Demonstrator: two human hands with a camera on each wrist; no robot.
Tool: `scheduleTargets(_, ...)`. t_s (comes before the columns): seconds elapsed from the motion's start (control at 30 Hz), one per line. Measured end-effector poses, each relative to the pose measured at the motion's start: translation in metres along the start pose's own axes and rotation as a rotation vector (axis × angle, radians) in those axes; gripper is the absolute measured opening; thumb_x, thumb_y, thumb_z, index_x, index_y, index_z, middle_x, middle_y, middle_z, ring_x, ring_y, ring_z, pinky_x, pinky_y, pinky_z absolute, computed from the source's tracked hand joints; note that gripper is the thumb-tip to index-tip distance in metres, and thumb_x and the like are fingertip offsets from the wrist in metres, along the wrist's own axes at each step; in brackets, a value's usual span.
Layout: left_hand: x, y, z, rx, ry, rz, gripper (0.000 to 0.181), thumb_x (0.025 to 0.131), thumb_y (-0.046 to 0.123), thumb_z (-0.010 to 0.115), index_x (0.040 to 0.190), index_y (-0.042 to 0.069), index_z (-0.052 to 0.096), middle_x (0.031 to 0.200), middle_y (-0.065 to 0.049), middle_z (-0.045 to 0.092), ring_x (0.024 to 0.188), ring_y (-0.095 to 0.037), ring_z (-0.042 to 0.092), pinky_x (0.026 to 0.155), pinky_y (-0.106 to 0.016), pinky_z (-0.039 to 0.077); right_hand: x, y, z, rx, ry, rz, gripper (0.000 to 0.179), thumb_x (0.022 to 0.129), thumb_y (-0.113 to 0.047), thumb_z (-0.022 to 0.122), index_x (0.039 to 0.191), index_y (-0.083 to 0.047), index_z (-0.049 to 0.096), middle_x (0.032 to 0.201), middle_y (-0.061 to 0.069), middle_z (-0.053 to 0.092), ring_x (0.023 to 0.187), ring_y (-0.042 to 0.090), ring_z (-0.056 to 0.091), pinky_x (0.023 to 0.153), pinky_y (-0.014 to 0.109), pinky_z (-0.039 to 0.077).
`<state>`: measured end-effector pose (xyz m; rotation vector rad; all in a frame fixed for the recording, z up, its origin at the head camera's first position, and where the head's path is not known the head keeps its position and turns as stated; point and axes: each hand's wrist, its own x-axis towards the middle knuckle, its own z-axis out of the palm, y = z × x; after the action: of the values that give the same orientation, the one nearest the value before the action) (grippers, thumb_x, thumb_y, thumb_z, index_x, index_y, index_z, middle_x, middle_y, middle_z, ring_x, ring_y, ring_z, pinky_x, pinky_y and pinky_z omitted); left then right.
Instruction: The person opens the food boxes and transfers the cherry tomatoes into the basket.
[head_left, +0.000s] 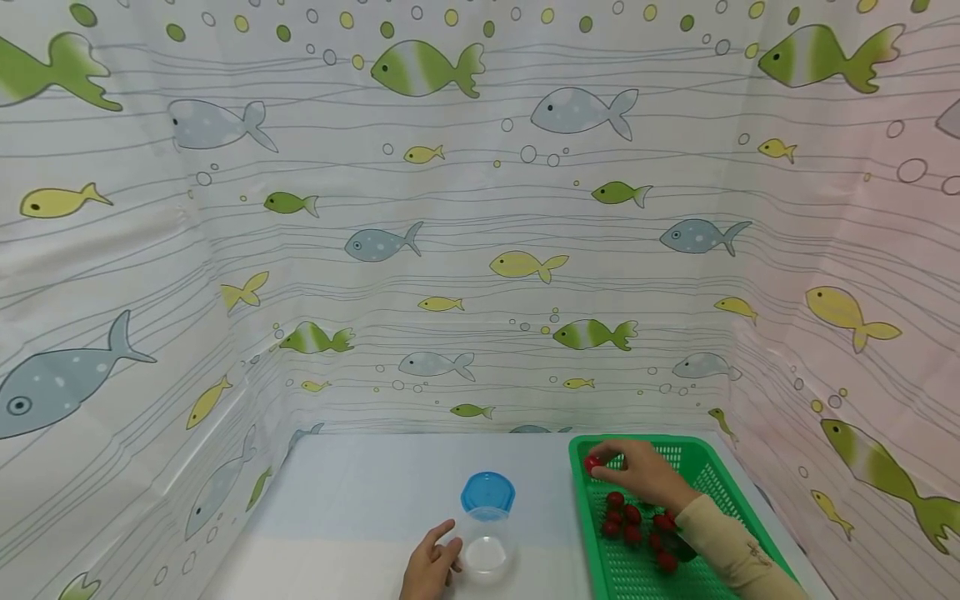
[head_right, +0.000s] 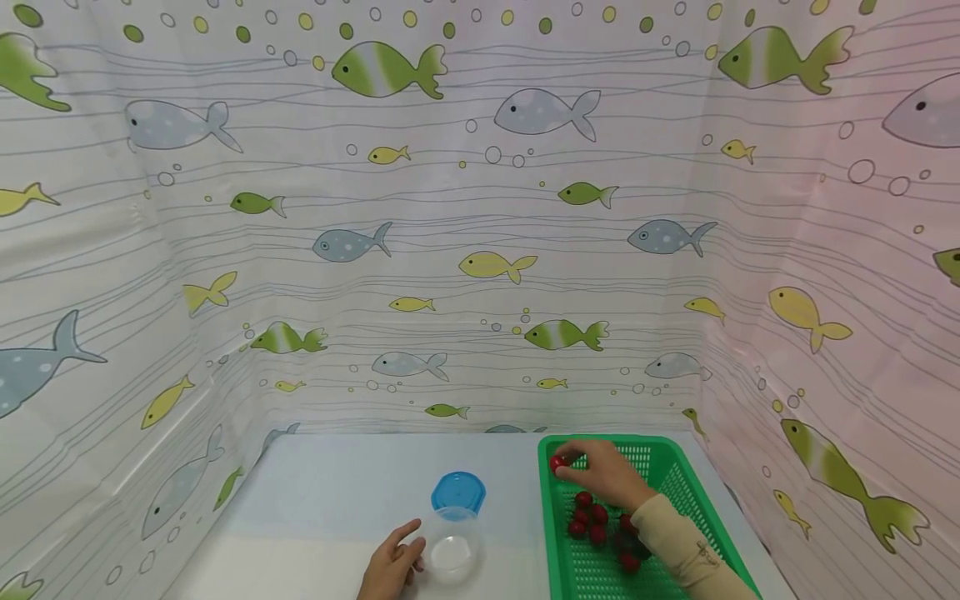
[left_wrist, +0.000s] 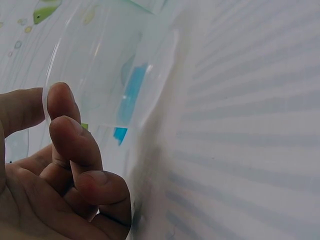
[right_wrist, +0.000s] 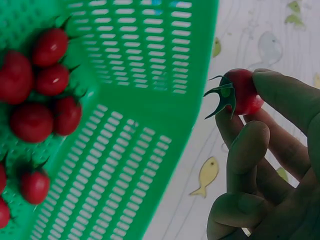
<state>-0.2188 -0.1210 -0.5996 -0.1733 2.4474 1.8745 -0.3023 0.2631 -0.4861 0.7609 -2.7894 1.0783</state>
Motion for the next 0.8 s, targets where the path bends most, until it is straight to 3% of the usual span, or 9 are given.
scheduleTargets(0.37, 0.000, 0.004, 0.002, -0.010, 0.006, -0.019, 0.065, 0.101, 0.037, 0.063, 0.143, -0.010, 0.046, 0.071, 0.001, 0.063, 0.062, -0.016, 0.054, 0.060, -0.031, 0.044, -0.017, 0.027, -0.013, -0.066, 0.013, 0.136, 0.025, 0.093, -0.039, 0.074, 0.112, -0.024, 0.073, 0.104, -0.008, 0.070, 0.093, 0.017, 0.064, 0.076, 0.042, 0.051)
scheduleTargets(0.8, 0.001, 0.003, 0.003, -0.007, 0.002, -0.022, 0.066, 0.102, 0.038, 0.062, 0.143, -0.010, 0.045, 0.071, 0.000, 0.062, 0.063, -0.016, 0.054, 0.061, -0.032, 0.046, -0.037, 0.055, -0.020, -0.110, -0.019, 0.181, 0.023, 0.089, -0.034, 0.079, 0.106, -0.020, 0.074, 0.095, -0.010, 0.070, 0.092, 0.019, 0.066, 0.080, 0.048, 0.053)
